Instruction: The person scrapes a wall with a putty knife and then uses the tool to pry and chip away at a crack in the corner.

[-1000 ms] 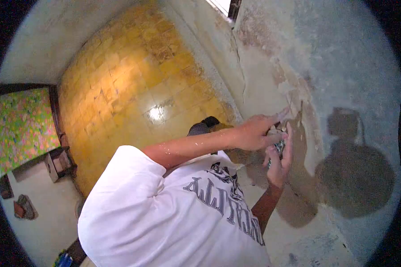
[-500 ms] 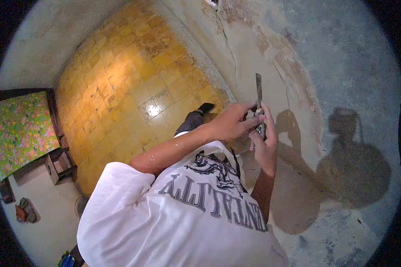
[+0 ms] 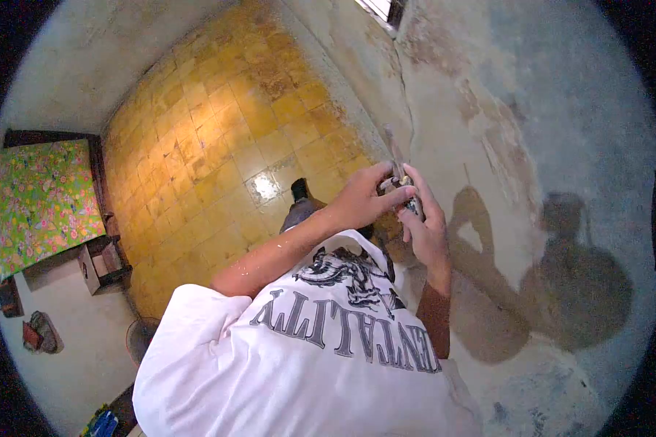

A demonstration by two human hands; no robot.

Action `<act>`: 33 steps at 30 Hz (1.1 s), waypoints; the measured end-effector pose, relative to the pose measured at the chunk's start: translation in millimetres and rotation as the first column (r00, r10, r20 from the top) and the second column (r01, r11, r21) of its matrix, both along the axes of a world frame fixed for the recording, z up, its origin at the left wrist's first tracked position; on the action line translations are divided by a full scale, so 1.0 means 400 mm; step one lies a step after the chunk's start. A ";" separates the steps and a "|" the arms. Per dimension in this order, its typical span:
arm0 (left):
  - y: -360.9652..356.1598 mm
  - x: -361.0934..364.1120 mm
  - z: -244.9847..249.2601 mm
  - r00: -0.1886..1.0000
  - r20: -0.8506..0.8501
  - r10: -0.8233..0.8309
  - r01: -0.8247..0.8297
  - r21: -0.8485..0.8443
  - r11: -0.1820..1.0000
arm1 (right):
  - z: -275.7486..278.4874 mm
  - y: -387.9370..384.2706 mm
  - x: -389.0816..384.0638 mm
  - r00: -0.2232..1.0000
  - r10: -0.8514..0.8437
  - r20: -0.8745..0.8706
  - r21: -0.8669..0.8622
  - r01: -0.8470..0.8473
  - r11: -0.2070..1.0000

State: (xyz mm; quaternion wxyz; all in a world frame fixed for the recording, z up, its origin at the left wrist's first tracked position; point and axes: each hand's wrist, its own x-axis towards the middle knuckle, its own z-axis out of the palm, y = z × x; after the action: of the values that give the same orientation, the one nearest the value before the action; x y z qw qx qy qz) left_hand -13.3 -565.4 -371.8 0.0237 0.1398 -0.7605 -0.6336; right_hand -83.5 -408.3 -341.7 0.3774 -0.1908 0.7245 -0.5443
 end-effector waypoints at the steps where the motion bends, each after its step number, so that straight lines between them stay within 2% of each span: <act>1: -0.045 0.010 -0.006 0.999 -0.023 0.040 -0.039 0.023 0.999 | 0.010 -0.053 -0.003 0.999 0.042 0.012 0.009 -0.042 0.999; 6: -0.321 0.111 0.000 0.989 0.023 0.143 -0.145 0.070 0.987 | 0.017 -0.343 0.025 0.974 0.225 0.040 0.058 -0.227 0.972; 9: -0.506 0.185 0.007 0.980 0.053 0.193 -0.194 0.016 0.981 | -0.007 -0.527 0.064 0.949 0.297 -0.106 0.005 -0.298 0.954; 10: -0.557 0.211 -0.004 0.976 -0.014 0.217 -0.216 0.047 0.975 | -0.005 -0.588 0.080 0.951 0.306 -0.044 -0.005 -0.307 0.952; 13: -0.704 0.268 -0.022 0.965 0.038 0.259 -0.261 0.043 0.964 | -0.007 -0.758 0.109 0.929 0.362 0.074 0.053 -0.367 0.929; 16: -0.814 0.297 -0.029 0.928 0.066 0.366 -0.371 0.098 0.924 | -0.024 -0.891 0.137 0.902 0.414 -0.123 -0.035 -0.421 0.906; 18: -0.887 0.306 -0.015 0.911 0.077 0.406 -0.412 0.103 0.905 | -0.017 -0.973 0.149 0.898 0.416 -0.144 -0.062 -0.427 0.902; 19: -0.916 0.301 -0.010 0.906 0.084 0.415 -0.423 0.108 0.900 | -0.010 -1.010 0.143 0.894 0.422 -0.153 -0.060 -0.435 0.899; 20: -0.944 0.281 -0.021 0.876 0.013 0.481 -0.471 0.227 0.852 | -0.003 -1.047 0.136 0.889 0.429 -0.161 -0.058 -0.442 0.895; 21: -0.972 0.272 -0.014 0.872 0.000 0.490 -0.472 0.264 0.841 | 0.004 -1.084 0.130 0.884 0.435 -0.169 -0.056 -0.449 0.892; 24: -1.091 0.216 0.000 0.863 0.003 0.506 -0.469 0.382 0.796 | -0.008 -1.200 0.083 0.885 0.395 -0.247 -0.182 -0.443 0.878; 27: -1.184 0.175 0.022 0.868 -0.049 0.495 -0.393 0.541 0.743 | -0.042 -1.293 0.039 0.879 0.344 -0.331 -0.320 -0.447 0.835; 30: -1.318 0.097 0.044 0.890 -0.084 0.448 -0.351 0.500 0.792 | -0.014 -1.419 -0.045 0.909 0.385 -0.158 -0.310 -0.416 0.855; 33: -1.445 0.015 0.063 0.900 -0.129 0.417 -0.324 0.444 0.835 | -0.027 -1.545 -0.112 0.916 0.265 -0.301 -0.451 -0.381 0.807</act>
State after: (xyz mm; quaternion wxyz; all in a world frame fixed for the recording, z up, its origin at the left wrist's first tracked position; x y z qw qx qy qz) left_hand -7.1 -1143.2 -346.8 0.2007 0.2158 -0.5604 -0.7740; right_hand -128.3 -1026.4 -352.4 0.3186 -0.4630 0.5525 -0.6155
